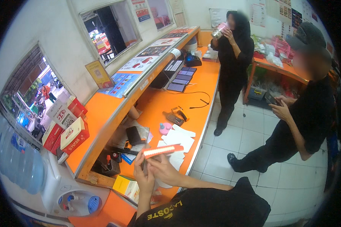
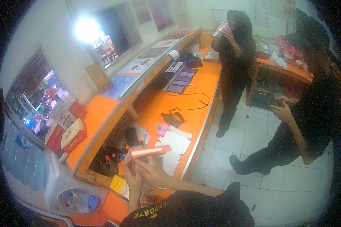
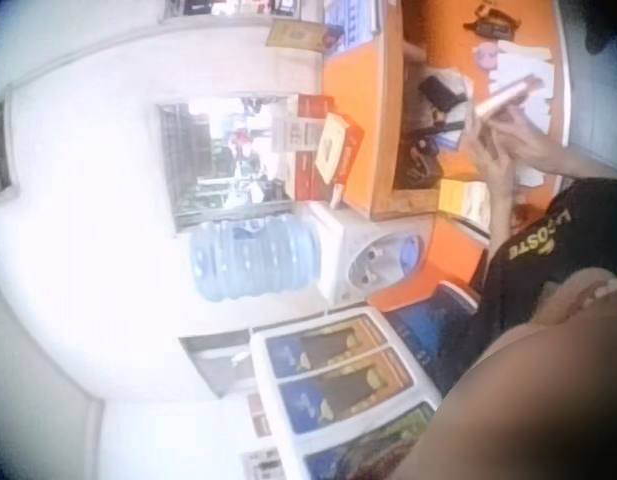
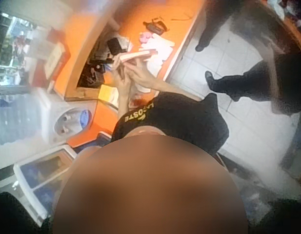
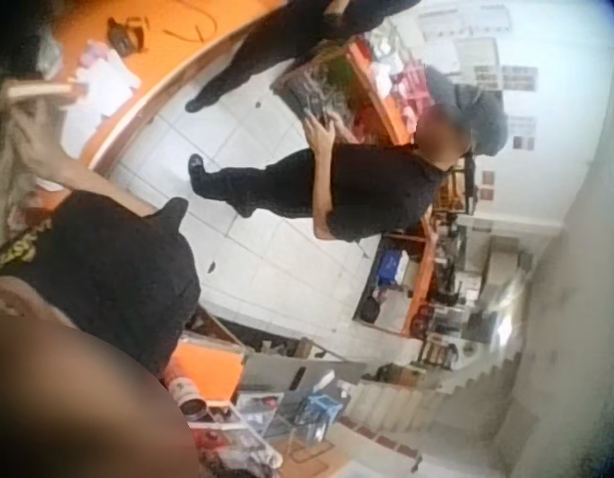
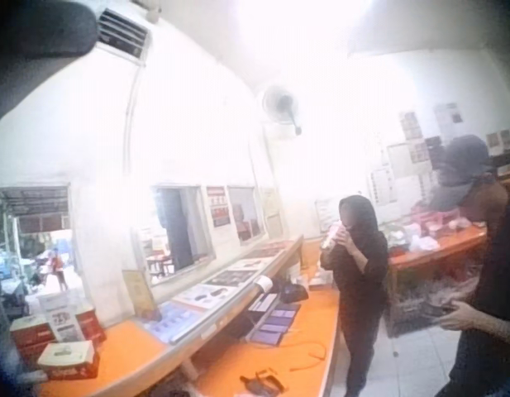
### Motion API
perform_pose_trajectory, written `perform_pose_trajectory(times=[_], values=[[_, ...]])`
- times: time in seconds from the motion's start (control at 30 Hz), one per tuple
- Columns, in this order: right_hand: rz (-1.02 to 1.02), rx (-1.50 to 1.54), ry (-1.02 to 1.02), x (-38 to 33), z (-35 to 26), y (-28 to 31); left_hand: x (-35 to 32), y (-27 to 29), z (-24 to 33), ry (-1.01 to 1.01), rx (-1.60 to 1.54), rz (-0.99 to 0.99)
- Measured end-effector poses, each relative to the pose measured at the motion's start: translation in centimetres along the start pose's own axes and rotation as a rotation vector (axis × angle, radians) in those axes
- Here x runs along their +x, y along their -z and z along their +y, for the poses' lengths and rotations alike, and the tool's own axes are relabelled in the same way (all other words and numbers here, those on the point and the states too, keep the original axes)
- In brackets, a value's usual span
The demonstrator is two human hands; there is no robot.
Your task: The person assembles small paper boxes by folding flat sheets and tucking flaps into slots. They repeatedly pick up sheets, fold them into box shapes, and place the finished boxes on the counter.
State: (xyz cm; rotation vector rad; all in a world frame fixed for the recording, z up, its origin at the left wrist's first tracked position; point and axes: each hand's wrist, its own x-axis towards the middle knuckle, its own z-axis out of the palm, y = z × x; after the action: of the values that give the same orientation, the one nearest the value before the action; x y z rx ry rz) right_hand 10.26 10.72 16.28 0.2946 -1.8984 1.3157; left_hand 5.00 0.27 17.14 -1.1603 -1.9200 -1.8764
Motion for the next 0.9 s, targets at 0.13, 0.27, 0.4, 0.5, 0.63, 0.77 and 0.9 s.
perform_pose_trajectory(times=[0.13, 0.27, 0.4, 0.5, 0.63, 0.77, 0.9], values=[[-0.217, -0.185, -0.028, 0.1, -0.1, 1.4, 0.2, 1.2, -0.6, 0.164, 0.278, 0.132], [0.131, -0.403, 0.021, 2.3, -0.4, 4.6, 2.4, 3.7, -2.0, 0.280, 0.092, 0.261], [0.217, -0.350, -0.033, 4.7, -0.6, 6.1, 3.6, 3.3, -3.1, 0.242, 0.116, 0.200], [0.266, -0.395, 0.066, 5.3, -0.4, 5.9, 3.5, 2.5, -2.5, 0.245, 0.449, 0.205], [0.055, -0.341, 0.130, 4.5, 0.0, 3.7, 2.6, 3.0, -0.7, 0.386, -0.423, 0.036], [0.122, -0.229, 0.108, 4.0, 0.2, 0.9, 2.1, 3.9, 0.2, 0.403, -0.277, 0.092], [0.069, -0.019, -0.067, 3.8, 0.0, -0.7, 2.2, 4.1, 0.1, 0.201, -0.011, 0.235]])
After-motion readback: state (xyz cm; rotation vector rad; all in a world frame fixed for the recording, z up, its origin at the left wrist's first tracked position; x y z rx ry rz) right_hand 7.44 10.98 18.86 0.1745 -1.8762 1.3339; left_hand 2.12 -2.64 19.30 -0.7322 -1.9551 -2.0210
